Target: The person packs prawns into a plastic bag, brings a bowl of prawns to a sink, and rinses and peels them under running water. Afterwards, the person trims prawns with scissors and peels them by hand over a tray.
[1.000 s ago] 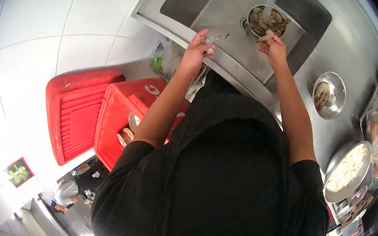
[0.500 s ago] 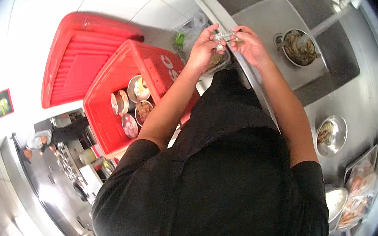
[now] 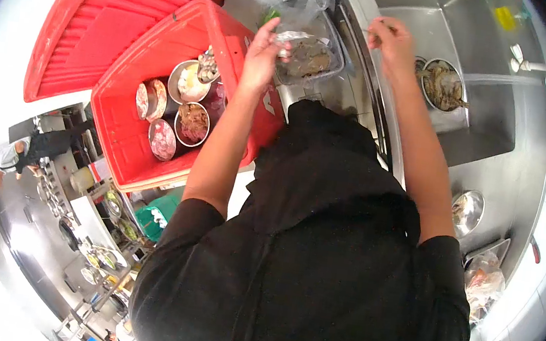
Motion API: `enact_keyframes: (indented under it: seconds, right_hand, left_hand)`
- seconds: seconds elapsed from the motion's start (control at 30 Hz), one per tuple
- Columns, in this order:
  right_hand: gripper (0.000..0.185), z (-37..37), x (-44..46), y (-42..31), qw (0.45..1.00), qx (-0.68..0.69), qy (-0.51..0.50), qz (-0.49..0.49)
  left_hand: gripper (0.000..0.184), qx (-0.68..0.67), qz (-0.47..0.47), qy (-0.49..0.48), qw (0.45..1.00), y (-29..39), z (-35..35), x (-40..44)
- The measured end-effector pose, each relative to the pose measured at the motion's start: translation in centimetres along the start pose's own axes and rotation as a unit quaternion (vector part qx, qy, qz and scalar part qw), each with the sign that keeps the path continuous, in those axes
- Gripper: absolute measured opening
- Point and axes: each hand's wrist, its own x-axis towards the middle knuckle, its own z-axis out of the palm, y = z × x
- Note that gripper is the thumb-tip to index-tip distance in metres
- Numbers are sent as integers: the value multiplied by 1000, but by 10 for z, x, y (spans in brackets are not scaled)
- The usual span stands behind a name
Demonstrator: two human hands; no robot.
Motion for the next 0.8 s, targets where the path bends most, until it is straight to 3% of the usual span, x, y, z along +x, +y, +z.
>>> enact_keyframes:
  seconds: [0.17, 0.2, 0.3, 0.4, 0.47, 0.53, 0.6, 0.67, 0.8]
  right_hand:
    - [17, 64, -3, -41, 964, -167, 53, -199]
    - [21, 70, 5, -33, 945, -268, 17, -185]
    - [37, 85, 22, 4, 819, -538, -101, -169]
    - [38, 82, 32, 34, 772, -524, -79, -350]
    - [22, 98, 1, 6, 876, -422, -50, -230]
    - [18, 65, -14, 16, 876, -450, -1, -175]
    - [17, 31, -45, 31, 907, -419, -22, -39]
    - [17, -2, -85, 69, 904, -420, -9, -80]
    - [24, -79, -158, 146, 881, -469, -24, 48]
  left_hand:
    - [52, 146, 88, 44, 984, -9, -64, -10]
    - [52, 143, 111, 46, 982, -12, -67, -10]
    - [49, 182, 162, 52, 969, -10, -59, -16]
    - [51, 208, 197, 80, 955, -20, -70, -16]
    - [50, 110, 161, 94, 976, -16, -76, -22]
    - [49, 87, 177, 126, 972, -7, -82, -33]
    - [49, 81, 189, 133, 970, -9, -90, -39]
    - [47, 73, 177, 134, 972, -9, -90, -55]
    - [47, 103, 187, 135, 968, -17, -77, -80]
